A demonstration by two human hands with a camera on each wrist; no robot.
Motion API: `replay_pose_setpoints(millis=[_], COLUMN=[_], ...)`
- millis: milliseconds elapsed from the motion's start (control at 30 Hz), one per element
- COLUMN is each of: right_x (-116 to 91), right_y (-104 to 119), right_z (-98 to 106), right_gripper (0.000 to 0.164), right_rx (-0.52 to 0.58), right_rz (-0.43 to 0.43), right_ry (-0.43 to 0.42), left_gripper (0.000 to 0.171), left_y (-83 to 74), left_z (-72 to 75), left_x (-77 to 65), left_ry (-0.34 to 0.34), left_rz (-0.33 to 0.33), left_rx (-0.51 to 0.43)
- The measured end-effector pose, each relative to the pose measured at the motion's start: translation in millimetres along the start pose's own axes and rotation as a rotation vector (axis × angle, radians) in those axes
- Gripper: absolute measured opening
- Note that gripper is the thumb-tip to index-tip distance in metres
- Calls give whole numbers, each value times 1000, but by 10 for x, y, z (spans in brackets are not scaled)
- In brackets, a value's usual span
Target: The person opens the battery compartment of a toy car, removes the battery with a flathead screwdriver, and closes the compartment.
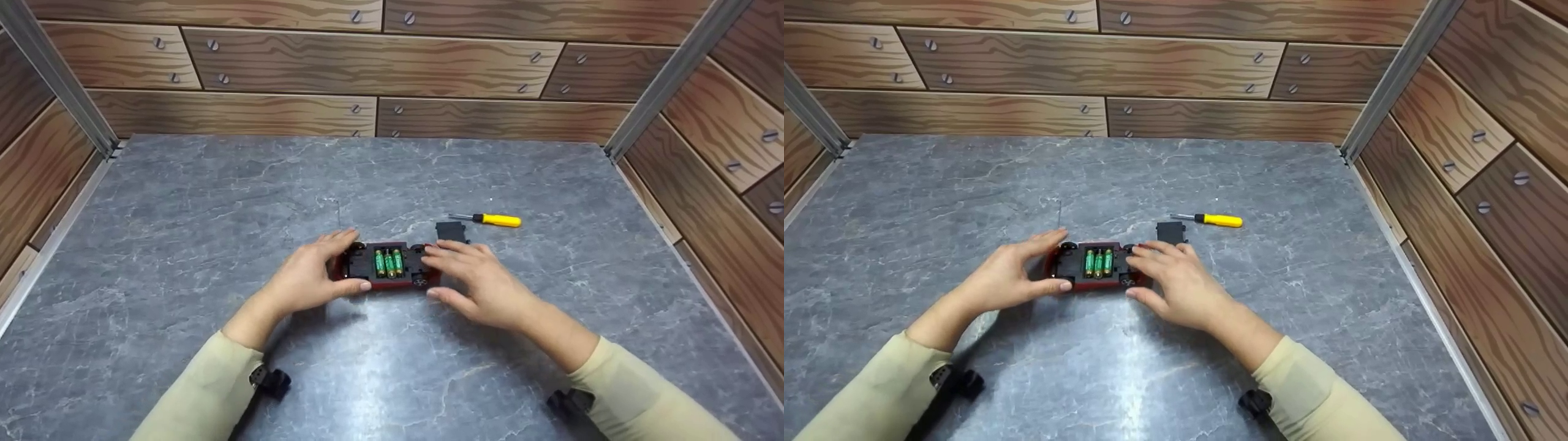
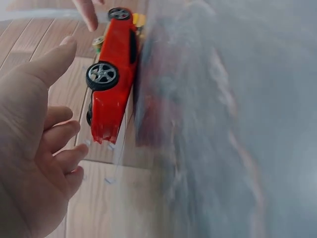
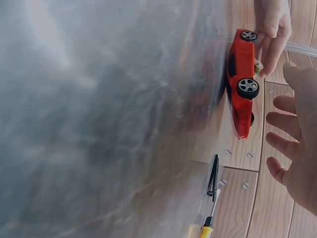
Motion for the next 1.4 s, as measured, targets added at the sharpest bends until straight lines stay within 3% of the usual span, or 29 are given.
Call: replay_pose_setpoints(millis=[167, 433, 800, 1400], right_x=[108, 300, 512, 573], right_y=[-37, -127, -190, -202], right_z=[57, 37, -142, -264], right_gripper=[56, 50, 51, 44], right_rx=[56, 134, 196, 201], right_rz=[-33, -79, -98, -114], right_ry=[-65, -67, 10, 92], left_gripper=[107, 113, 111, 104], left_y=[131, 300, 409, 447], left_z=[-27, -127, -196, -200], left_x=[57, 80, 57, 61], left_ry=[10, 52, 54, 37], left_rz=[43, 123, 129, 118], left_rx=[-159, -328, -361, -341])
Point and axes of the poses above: each hand's wrist, its own x-axis towards the middle knuckle, its own z-axis out of the back of the hand, y = z × x, the point moved 10 cm from there along x, towards the middle knuckle, and after that the axes turned 2 degrees about -y, right-handed, at the moved point
